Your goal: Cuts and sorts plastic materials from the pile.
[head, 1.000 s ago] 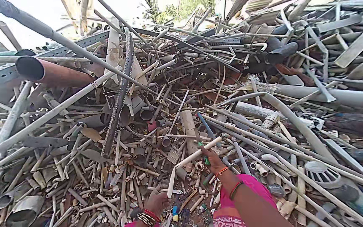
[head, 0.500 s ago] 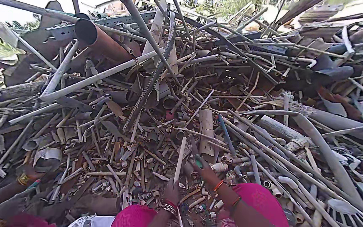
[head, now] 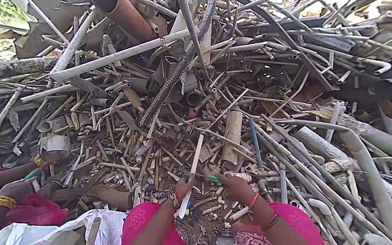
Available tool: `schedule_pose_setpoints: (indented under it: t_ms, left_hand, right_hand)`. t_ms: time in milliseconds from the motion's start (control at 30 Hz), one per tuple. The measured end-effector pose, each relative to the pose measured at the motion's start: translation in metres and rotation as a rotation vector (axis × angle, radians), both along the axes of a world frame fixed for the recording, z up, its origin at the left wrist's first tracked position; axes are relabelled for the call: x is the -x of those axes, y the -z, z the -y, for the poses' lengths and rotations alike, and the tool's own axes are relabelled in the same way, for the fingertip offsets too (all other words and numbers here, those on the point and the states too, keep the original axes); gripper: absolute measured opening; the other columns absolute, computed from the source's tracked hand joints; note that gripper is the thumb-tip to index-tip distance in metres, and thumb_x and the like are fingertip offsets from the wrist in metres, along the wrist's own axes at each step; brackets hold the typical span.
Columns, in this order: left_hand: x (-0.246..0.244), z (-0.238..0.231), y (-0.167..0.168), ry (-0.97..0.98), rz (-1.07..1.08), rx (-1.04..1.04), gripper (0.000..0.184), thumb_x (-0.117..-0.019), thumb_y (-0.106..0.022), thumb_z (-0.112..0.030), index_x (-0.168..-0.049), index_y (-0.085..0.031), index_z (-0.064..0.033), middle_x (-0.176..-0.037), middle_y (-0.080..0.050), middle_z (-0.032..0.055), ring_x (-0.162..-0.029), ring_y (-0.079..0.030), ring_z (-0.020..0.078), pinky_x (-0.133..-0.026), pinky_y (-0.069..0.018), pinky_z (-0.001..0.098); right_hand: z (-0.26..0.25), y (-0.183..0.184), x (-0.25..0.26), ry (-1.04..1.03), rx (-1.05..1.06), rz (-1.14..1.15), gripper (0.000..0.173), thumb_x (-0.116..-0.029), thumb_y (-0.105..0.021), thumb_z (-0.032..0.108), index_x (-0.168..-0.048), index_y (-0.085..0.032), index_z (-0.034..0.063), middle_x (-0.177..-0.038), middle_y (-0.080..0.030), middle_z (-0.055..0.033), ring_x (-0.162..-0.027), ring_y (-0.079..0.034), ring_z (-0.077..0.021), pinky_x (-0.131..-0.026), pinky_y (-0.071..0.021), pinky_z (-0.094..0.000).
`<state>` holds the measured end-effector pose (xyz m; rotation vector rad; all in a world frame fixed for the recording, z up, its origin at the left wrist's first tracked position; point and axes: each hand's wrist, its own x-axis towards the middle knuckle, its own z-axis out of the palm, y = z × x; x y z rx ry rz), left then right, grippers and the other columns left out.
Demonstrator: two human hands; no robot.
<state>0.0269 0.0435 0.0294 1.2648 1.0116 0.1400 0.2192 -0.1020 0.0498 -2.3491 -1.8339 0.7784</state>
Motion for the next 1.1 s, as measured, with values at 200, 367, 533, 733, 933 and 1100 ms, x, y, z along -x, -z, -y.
schedule_pose_setpoints:
  t_ms: [200,367,533,733,933,1100]
  left_hand:
    - [-0.001,-0.001,0.004,0.130,-0.054,-0.044,0.029,-0.1074,-0.049,-0.006,-0.132,-0.048,0.0091,-0.096,-0.057,0.0105,-0.072,-0.055,0.0094,-0.069,-0.0491,0.0251]
    - [0.005,-0.002,0.004,0.172,0.096,0.116,0.022,-0.1107,-0.036,-0.006,-0.123,-0.051,0.0054,-0.084,-0.062,0.0018,-0.071,-0.062,0.0054,-0.072,-0.0543,0.0224]
    - [0.010,0.006,0.014,0.104,0.327,0.333,0.034,-0.1114,-0.022,-0.012,-0.117,-0.054,-0.0025,-0.077,-0.066,0.0002,-0.066,-0.066,0.0084,-0.065,-0.0571,0.0235]
    - [0.013,0.010,0.009,0.072,0.432,0.514,0.044,-0.1112,-0.015,-0.017,-0.116,-0.056,-0.0037,-0.069,-0.061,-0.0001,-0.057,-0.060,0.0077,-0.055,-0.0513,0.0201]
    - [0.015,0.005,0.016,0.225,0.451,0.428,0.031,-0.1075,-0.024,-0.014,-0.120,-0.052,-0.0065,-0.067,-0.059,-0.0057,-0.056,-0.058,0.0038,-0.057,-0.0510,0.0184]
    - [0.007,0.008,0.013,0.341,0.219,0.086,0.019,-0.1065,-0.039,-0.004,-0.122,-0.049,0.0011,-0.074,-0.060,-0.0042,-0.062,-0.058,0.0015,-0.063,-0.0517,0.0184]
  right_hand:
    - [0.003,-0.009,-0.031,0.221,-0.009,-0.021,0.052,-0.1103,-0.047,0.034,-0.157,-0.042,0.0132,-0.129,-0.064,-0.0291,-0.117,-0.064,-0.0475,-0.098,-0.0476,-0.0623]
    - [0.009,0.001,-0.041,0.183,-0.019,-0.154,0.050,-0.1104,-0.047,0.035,-0.154,-0.047,0.0107,-0.128,-0.066,-0.0274,-0.121,-0.063,-0.0456,-0.103,-0.0442,-0.0624]
    - [0.016,0.001,-0.048,0.109,-0.026,-0.299,0.046,-0.1085,-0.053,0.030,-0.148,-0.054,0.0065,-0.127,-0.068,-0.0239,-0.116,-0.065,-0.0382,-0.103,-0.0466,-0.0553]
    - [0.007,-0.002,-0.038,0.297,0.070,-0.104,0.050,-0.1106,-0.044,0.038,-0.155,-0.046,0.0138,-0.130,-0.065,-0.0251,-0.122,-0.063,-0.0434,-0.101,-0.0471,-0.0608]
    - [0.015,0.008,-0.045,0.170,-0.059,-0.369,0.045,-0.1086,-0.052,0.028,-0.147,-0.054,0.0036,-0.122,-0.068,-0.0253,-0.107,-0.067,-0.0374,-0.097,-0.0492,-0.0540]
    - [0.005,0.006,-0.034,0.145,-0.047,-0.298,0.048,-0.1093,-0.050,0.032,-0.150,-0.052,0.0072,-0.133,-0.064,-0.0254,-0.124,-0.061,-0.0416,-0.107,-0.0423,-0.0590]
